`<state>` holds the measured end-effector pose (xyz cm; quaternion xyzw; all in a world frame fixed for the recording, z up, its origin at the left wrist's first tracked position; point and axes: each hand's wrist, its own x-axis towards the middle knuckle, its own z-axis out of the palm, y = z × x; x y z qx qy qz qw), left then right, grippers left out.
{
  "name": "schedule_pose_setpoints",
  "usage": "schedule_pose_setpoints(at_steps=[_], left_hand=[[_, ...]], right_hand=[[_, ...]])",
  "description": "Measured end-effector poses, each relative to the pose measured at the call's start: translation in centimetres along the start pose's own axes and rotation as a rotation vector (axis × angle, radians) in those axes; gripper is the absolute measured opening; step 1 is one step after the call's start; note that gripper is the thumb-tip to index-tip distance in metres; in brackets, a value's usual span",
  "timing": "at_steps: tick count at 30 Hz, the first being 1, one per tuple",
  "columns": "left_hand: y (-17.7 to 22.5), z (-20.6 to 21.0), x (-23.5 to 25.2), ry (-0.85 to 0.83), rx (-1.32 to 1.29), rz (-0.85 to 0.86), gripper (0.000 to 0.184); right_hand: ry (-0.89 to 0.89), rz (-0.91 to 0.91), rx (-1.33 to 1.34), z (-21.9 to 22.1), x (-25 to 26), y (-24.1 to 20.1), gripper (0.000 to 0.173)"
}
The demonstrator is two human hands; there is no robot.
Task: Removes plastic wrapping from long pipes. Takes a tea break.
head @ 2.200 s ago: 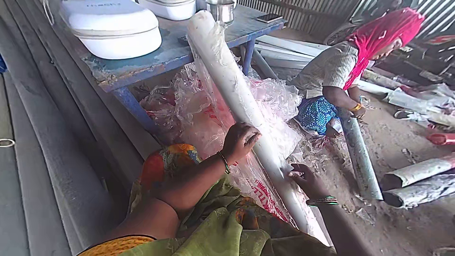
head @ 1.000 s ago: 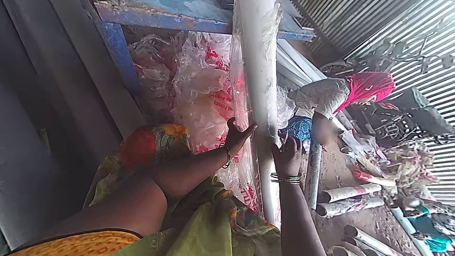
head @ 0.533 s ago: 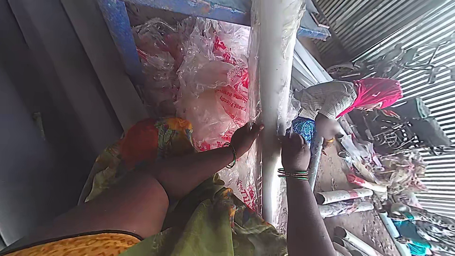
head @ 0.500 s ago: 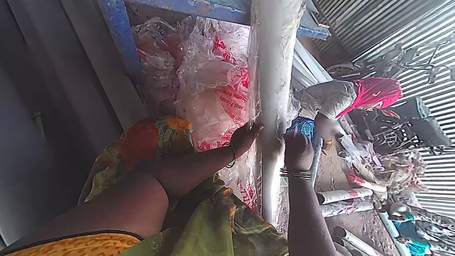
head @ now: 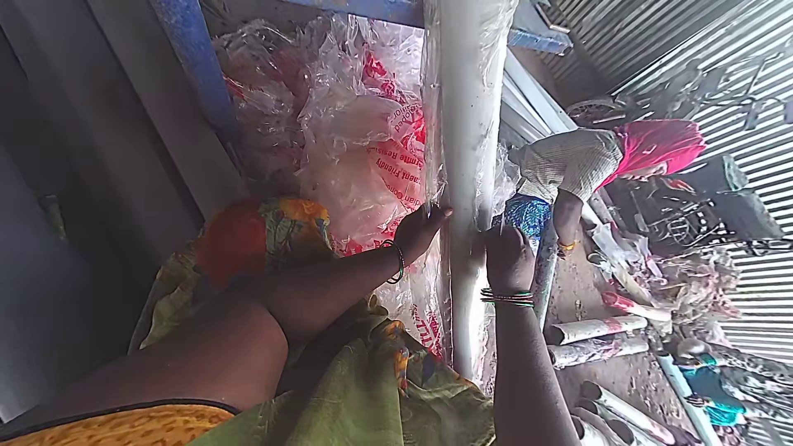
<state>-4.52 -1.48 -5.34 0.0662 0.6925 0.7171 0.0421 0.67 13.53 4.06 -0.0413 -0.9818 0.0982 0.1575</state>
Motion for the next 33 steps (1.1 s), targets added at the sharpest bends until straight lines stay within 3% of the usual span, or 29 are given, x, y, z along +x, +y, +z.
schedule_pose_setpoints(at_steps=[8,13,17,25,30,33], left_hand=[[0.2,-0.4,0.0,-0.028,0.06,0.0,0.047],[1.0,-0.4,0.1,-0.076,0.058,-0.019,0.047],[0.3,-0.4,0.3,-0.042,0.065,-0.051,0.05],[-0.1,-0.2,0.4,-0.013,0.036,-0.083,0.048],[-0.3,-0.2,0.5,-0.008,0.021,-0.076,0.047],[-0.5,0.0,0.6,-0.006,0.036,-0.059,0.048]], right_hand=[[0.11,-0.022,-0.189,0.3,1.3,1.4,0.037],[0.055,0.229,0.185,0.3,2.9,2.7,0.034],[0.144,0.255,0.479,0.4,2.7,5.4,0.029],[0.029,-0.119,0.18,-0.1,0.4,2.4,0.035],[0.037,-0.092,0.13,0.1,0.4,1.0,0.024],[-0.012,-0.065,0.042,-0.6,0.8,0.4,0.027]])
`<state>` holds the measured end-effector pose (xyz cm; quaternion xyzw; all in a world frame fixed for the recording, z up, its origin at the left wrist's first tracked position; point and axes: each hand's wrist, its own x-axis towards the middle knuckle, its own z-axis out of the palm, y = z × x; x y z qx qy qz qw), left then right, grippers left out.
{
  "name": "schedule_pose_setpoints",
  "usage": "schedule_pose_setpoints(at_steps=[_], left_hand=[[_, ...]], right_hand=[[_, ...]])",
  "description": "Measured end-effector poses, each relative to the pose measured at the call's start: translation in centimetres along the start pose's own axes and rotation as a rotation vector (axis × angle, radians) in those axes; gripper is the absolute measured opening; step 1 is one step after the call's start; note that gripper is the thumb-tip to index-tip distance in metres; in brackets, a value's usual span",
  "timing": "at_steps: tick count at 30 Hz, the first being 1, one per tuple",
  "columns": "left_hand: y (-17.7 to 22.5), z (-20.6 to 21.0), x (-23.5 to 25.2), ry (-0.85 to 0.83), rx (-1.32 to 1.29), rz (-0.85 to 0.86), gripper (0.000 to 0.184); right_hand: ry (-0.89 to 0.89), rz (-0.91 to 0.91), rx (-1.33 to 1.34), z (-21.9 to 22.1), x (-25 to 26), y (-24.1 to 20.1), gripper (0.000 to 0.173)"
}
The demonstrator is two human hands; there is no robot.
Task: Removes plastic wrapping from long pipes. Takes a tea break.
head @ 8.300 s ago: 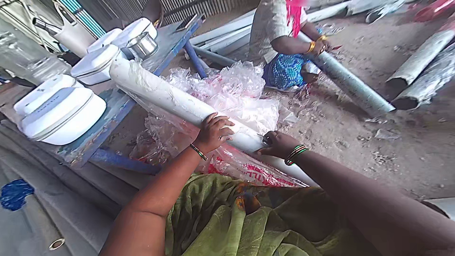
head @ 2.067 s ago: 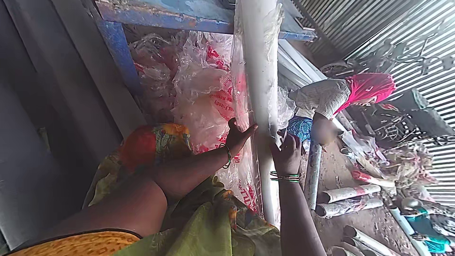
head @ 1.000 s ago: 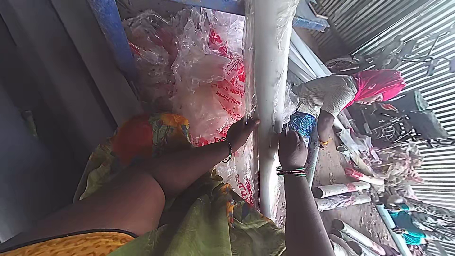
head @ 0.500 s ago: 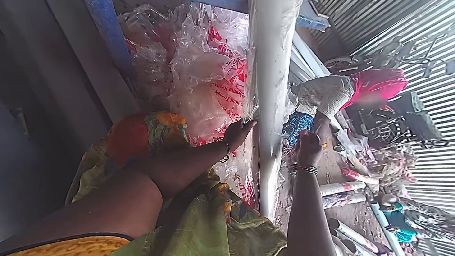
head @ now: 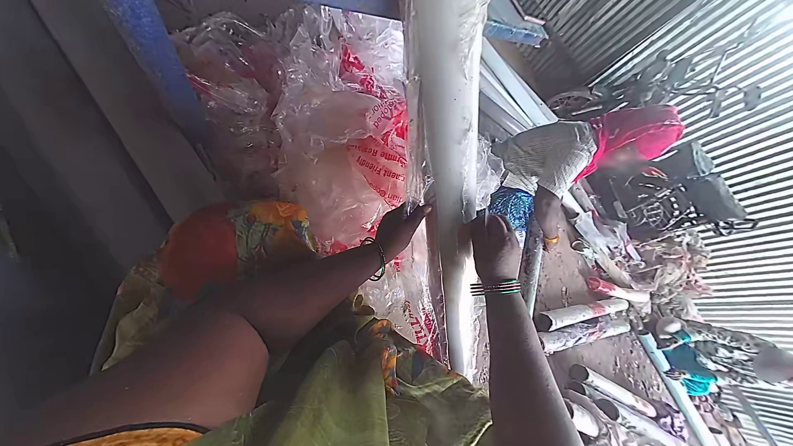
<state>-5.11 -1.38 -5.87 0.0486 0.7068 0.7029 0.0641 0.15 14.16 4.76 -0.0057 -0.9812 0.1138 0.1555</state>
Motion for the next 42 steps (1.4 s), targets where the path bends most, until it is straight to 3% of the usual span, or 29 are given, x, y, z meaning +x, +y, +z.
schedule_pose_setpoints(at_steps=[6,11,21,29,33,35,42], left_hand=[[-0.2,0.0,0.2,0.011,0.026,0.02,0.047],[0.0,-0.1,0.1,0.01,0.028,-0.006,0.046],[-0.3,0.0,0.3,0.011,0.041,0.014,0.044],[0.6,-0.8,0.0,-0.023,0.151,0.021,0.049],[0.1,-1.0,0.0,-0.021,0.218,0.034,0.053],[0.2,-1.2,0.1,-0.022,0.219,0.033,0.053],[0.1,-1.0,0.2,-0.026,0.192,0.068,0.049]], right_hand=[[0.013,-0.011,-0.04,0.3,0.2,0.4,0.029],[0.13,-0.17,-0.027,0.8,-0.3,0.3,0.022],[0.042,-0.025,-0.101,0.4,0.5,-2.1,0.028],[0.147,-0.131,-0.286,0.6,1.3,-0.3,0.027],[0.15,-0.112,-0.352,-0.6,2.9,0.6,0.033],[0.054,-0.05,-0.33,-1.2,3.9,0.6,0.037],[-0.074,0.164,-0.017,-2.0,4.8,1.1,0.037]])
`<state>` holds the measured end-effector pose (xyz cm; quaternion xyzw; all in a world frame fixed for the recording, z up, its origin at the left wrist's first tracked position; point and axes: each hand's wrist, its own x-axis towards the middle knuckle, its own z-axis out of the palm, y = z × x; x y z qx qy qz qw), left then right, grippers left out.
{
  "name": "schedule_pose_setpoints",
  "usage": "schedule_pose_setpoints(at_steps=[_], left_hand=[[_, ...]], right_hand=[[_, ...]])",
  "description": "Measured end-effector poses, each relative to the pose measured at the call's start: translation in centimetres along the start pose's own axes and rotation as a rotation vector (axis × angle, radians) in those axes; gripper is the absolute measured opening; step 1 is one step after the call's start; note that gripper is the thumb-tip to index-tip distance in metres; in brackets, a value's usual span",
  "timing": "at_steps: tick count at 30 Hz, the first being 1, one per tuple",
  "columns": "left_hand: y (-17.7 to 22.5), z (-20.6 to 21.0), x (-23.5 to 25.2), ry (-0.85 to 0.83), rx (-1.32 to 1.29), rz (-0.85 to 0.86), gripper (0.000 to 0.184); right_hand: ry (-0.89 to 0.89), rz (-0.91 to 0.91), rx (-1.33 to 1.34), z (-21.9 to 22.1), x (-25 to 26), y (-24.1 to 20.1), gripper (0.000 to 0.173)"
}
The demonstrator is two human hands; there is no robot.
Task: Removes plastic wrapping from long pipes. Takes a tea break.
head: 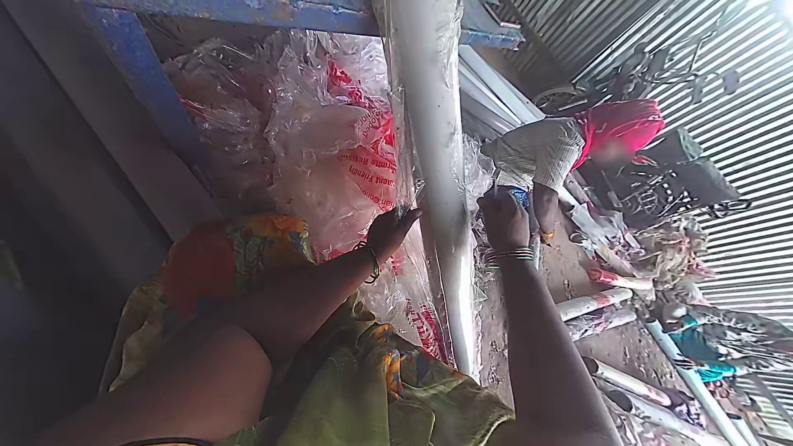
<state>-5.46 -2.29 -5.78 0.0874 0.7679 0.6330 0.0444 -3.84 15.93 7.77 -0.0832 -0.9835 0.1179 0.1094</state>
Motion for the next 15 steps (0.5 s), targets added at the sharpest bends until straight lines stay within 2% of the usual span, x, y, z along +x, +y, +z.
schedule_pose_setpoints(at_steps=[3,6,10,15], left_hand=[[-0.3,-0.1,-0.1,0.008,-0.031,-0.028,0.048],[-0.6,0.1,0.0,0.015,-0.074,-0.073,0.049],[-0.9,0.4,0.1,0.032,-0.108,-0.071,0.047],[-0.9,0.6,0.3,0.033,-0.1,-0.054,0.047]], right_hand=[[-0.001,0.021,0.301,0.5,-1.3,0.9,0.032],[0.025,0.123,0.658,0.9,-2.2,2.1,0.035],[0.047,0.028,0.402,0.5,-2.5,1.5,0.031],[0.043,-0.2,0.155,0.4,-1.6,-1.7,0.045]])
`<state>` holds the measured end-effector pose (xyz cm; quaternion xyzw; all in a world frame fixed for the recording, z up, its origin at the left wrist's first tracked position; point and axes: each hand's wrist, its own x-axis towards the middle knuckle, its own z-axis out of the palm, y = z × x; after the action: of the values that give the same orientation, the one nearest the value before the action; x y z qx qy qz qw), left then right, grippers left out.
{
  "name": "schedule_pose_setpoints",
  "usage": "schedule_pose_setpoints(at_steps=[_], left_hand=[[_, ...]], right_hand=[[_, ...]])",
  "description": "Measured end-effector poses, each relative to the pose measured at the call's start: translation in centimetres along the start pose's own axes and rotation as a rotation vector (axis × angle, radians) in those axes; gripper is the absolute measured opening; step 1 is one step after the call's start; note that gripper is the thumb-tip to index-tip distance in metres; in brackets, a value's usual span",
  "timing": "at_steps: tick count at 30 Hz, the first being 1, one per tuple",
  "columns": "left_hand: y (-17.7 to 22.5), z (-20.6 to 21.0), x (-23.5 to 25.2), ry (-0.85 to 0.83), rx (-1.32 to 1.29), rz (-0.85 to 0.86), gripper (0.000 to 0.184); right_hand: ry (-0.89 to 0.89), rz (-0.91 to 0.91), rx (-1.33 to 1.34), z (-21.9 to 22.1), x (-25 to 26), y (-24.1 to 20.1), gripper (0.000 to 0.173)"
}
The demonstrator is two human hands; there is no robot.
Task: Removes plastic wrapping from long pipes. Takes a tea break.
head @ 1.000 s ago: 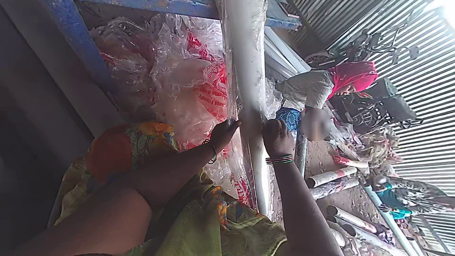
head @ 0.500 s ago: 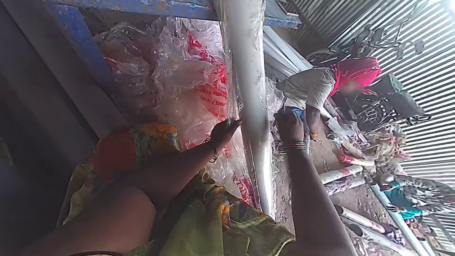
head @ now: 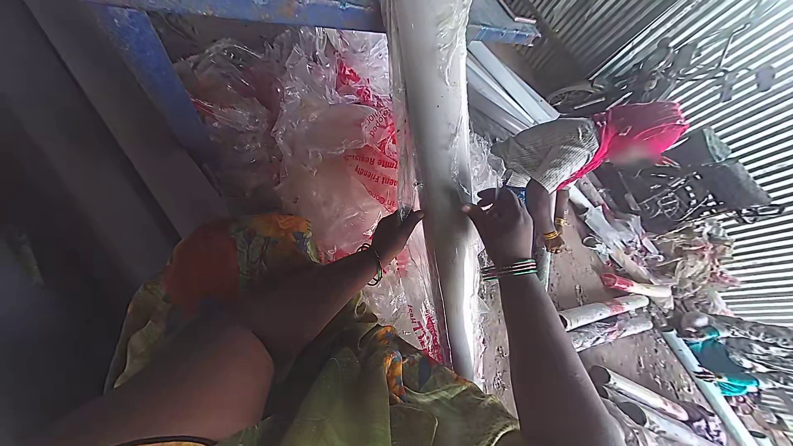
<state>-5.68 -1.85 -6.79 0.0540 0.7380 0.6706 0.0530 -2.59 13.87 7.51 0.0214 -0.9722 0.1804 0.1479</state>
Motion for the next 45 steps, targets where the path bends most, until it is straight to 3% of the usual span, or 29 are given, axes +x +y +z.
schedule_pose_setpoints(at_steps=[3,8,14,19,23,30,36,40,45], left_hand=[[-0.3,0.0,0.1,-0.002,-0.008,0.019,0.046],[-0.3,-0.1,0.0,0.003,-0.058,0.003,0.045],[-0.2,-0.5,-0.1,0.005,0.003,0.006,0.046],[-1.1,-0.9,0.0,0.029,0.086,0.081,0.048],[-1.2,-1.3,0.0,0.014,0.135,0.09,0.051],[-0.8,-1.5,0.5,-0.04,0.154,0.053,0.051],[-1.5,-1.6,0.6,-0.024,0.13,-0.023,0.054],[-1.5,-1.0,0.7,0.012,0.07,-0.037,0.051],[-1.6,-0.3,0.5,0.08,-0.005,-0.029,0.042]], right_hand=[[-0.03,-0.014,-0.133,0.4,1.2,-2.1,0.05],[-0.174,0.033,-0.236,0.2,2.4,-4.7,0.038],[-0.308,0.0,-0.248,-1.2,3.3,-4.3,0.035],[-0.189,-0.101,-0.413,-1.8,3.7,-2.5,0.039],[-0.173,0.028,-0.43,-3.0,4.7,0.5,0.042],[-0.133,0.317,-0.051,-0.6,4.8,5.3,0.047],[0.039,0.482,0.493,-0.9,-0.5,6.1,0.041],[0.084,0.56,0.522,-0.8,-5.6,9.6,0.034],[0.042,0.668,0.585,-0.2,-11.8,7.9,0.026]])
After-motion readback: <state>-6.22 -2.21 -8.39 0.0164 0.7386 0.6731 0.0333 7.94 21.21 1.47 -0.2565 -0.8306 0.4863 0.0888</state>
